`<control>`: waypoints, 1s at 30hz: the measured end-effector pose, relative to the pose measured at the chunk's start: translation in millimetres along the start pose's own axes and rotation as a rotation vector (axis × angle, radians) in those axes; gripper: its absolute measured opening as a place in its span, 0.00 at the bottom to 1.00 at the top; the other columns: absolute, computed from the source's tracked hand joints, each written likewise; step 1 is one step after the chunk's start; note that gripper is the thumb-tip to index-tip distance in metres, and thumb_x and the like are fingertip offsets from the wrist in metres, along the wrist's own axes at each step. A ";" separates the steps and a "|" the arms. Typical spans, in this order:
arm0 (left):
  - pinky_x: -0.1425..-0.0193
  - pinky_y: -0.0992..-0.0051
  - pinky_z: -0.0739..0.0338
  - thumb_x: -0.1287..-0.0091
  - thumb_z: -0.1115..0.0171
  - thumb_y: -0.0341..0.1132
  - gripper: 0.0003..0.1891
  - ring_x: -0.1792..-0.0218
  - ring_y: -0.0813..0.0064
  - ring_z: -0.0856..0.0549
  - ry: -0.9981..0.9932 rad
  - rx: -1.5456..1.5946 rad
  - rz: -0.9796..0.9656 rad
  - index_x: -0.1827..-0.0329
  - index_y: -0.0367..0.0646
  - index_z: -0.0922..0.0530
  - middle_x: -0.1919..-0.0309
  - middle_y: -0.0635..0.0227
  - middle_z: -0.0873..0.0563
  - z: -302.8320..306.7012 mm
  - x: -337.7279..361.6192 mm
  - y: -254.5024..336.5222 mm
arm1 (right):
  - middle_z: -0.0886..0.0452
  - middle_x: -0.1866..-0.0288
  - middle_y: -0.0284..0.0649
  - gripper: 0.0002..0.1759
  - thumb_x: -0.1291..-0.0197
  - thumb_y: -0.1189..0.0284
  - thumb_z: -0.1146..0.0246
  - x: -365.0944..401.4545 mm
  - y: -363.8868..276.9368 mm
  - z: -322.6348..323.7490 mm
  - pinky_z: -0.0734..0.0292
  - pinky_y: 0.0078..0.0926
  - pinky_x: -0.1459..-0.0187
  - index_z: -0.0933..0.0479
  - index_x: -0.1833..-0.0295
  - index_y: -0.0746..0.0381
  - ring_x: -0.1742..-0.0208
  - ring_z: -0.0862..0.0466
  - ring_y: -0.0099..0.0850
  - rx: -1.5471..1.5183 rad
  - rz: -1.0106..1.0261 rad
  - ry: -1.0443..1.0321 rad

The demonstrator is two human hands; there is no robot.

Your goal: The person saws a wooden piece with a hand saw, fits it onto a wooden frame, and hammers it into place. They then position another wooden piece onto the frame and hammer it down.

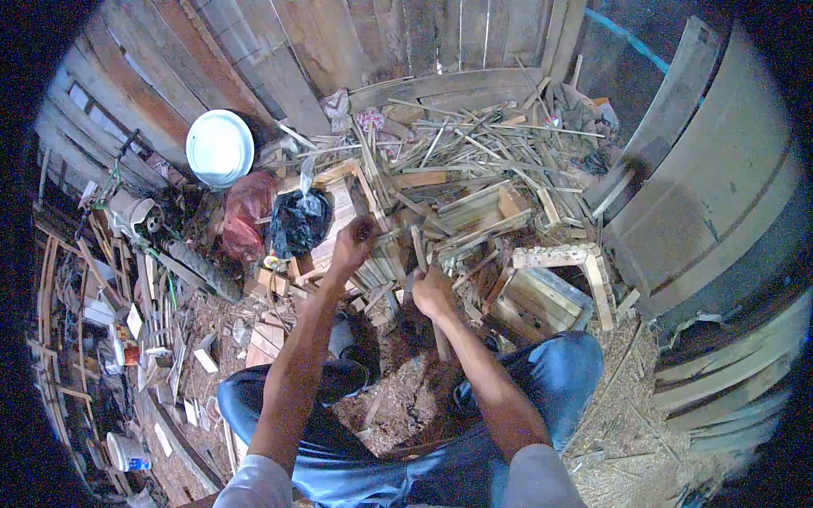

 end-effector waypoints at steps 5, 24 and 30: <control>0.51 0.66 0.22 0.39 0.37 0.29 0.13 0.57 0.62 0.15 -0.082 -0.181 -0.140 0.51 0.36 0.20 0.61 0.53 0.14 4.7 -3.3 12.1 | 0.21 0.72 0.47 0.20 0.28 0.59 0.47 -8.1 -1.7 0.7 0.23 0.36 0.80 0.28 0.50 0.68 0.81 0.20 0.38 -0.108 0.078 0.053; 0.47 0.55 0.26 0.48 0.48 0.16 0.20 0.52 0.44 0.22 0.056 -0.380 -0.264 0.50 0.37 0.24 0.55 0.49 0.20 8.8 24.3 24.5 | 0.25 0.58 0.54 0.25 0.30 0.58 0.45 -6.4 -1.8 -4.0 0.29 0.40 0.58 0.31 0.42 0.70 0.58 0.25 0.44 -0.157 0.030 -0.011; 0.54 0.57 0.23 0.46 0.45 0.18 0.15 0.59 0.47 0.19 0.004 0.086 -0.059 0.55 0.36 0.23 0.58 0.49 0.19 3.0 18.6 19.1 | 0.25 0.74 0.44 0.19 0.28 0.60 0.45 -12.6 1.7 -5.8 0.27 0.36 0.79 0.28 0.48 0.67 0.81 0.24 0.33 -0.052 0.149 0.122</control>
Point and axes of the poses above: each hand's wrist, its own x-axis away from the middle knuckle, its own z-axis out of the back of the hand, y = z × x, the point moved 9 cm from there along -x, towards the middle knuckle
